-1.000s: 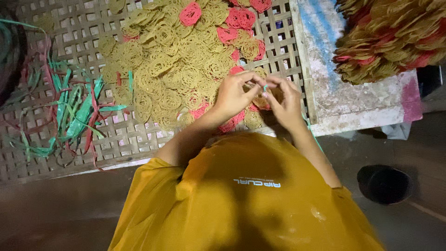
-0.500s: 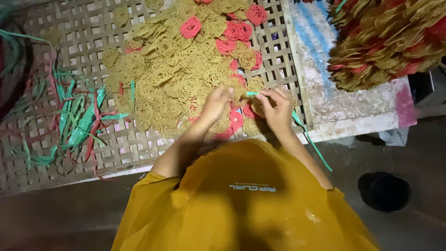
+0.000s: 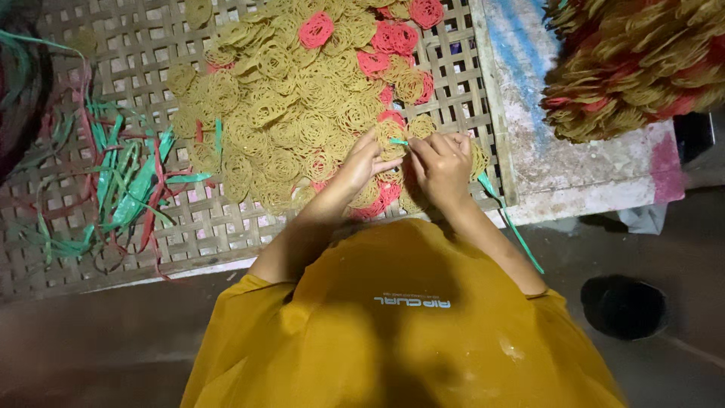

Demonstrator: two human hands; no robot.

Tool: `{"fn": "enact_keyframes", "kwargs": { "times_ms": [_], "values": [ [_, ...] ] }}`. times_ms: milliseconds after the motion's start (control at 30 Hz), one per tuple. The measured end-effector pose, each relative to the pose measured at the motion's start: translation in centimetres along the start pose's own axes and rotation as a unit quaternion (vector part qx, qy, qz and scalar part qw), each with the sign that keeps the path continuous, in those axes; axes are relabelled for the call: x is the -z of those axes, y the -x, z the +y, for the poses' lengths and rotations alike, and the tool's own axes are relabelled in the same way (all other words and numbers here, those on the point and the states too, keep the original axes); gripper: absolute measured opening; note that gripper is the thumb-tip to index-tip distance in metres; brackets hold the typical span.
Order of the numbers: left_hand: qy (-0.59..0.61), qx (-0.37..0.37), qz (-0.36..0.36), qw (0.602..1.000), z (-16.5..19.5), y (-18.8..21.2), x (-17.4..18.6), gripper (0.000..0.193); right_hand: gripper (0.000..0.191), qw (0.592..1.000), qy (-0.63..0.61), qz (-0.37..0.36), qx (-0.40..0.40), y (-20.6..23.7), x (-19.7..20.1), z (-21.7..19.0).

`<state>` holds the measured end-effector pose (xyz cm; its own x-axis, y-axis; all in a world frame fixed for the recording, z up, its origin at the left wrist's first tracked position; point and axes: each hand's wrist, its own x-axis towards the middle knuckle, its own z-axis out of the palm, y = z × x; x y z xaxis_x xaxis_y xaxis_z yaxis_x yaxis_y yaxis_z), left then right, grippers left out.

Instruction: The person repeatedly picks up small bundles of dried noodles from a plastic tray and ties them with a green plastic strip. The tied bundles are placed back on the tray among other completed bundles.

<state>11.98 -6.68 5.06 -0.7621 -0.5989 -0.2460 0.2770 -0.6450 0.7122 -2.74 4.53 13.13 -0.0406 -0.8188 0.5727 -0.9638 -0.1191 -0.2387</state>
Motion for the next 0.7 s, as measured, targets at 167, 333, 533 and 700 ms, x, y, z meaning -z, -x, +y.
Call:
{"fn": "enact_keyframes", "kwargs": {
  "times_ms": [167, 333, 533, 700],
  "values": [
    [-0.073, -0.032, -0.026, 0.996, -0.4, 0.1, 0.3, 0.069, 0.014, 0.999, 0.017, -0.016, 0.027, -0.2, -1.2, -0.3],
    [-0.454, -0.151, 0.068, 0.876, 0.5, 0.8, -0.4, 0.034, 0.011, 1.000, 0.000, -0.015, 0.006, 0.2, -2.5, 0.2],
    [-0.563, -0.327, 0.083, 0.754, 3.3, 1.7, -3.0, 0.018, 0.023, 0.993, -0.093, -0.028, -0.064, 0.3, -2.5, 2.7],
    [-0.668, -0.321, 0.006, 0.671, 3.4, 0.6, -5.2, 0.025, 0.026, 0.982, -0.131, 0.001, -0.133, 1.1, 0.6, 5.0]
  ]
}}
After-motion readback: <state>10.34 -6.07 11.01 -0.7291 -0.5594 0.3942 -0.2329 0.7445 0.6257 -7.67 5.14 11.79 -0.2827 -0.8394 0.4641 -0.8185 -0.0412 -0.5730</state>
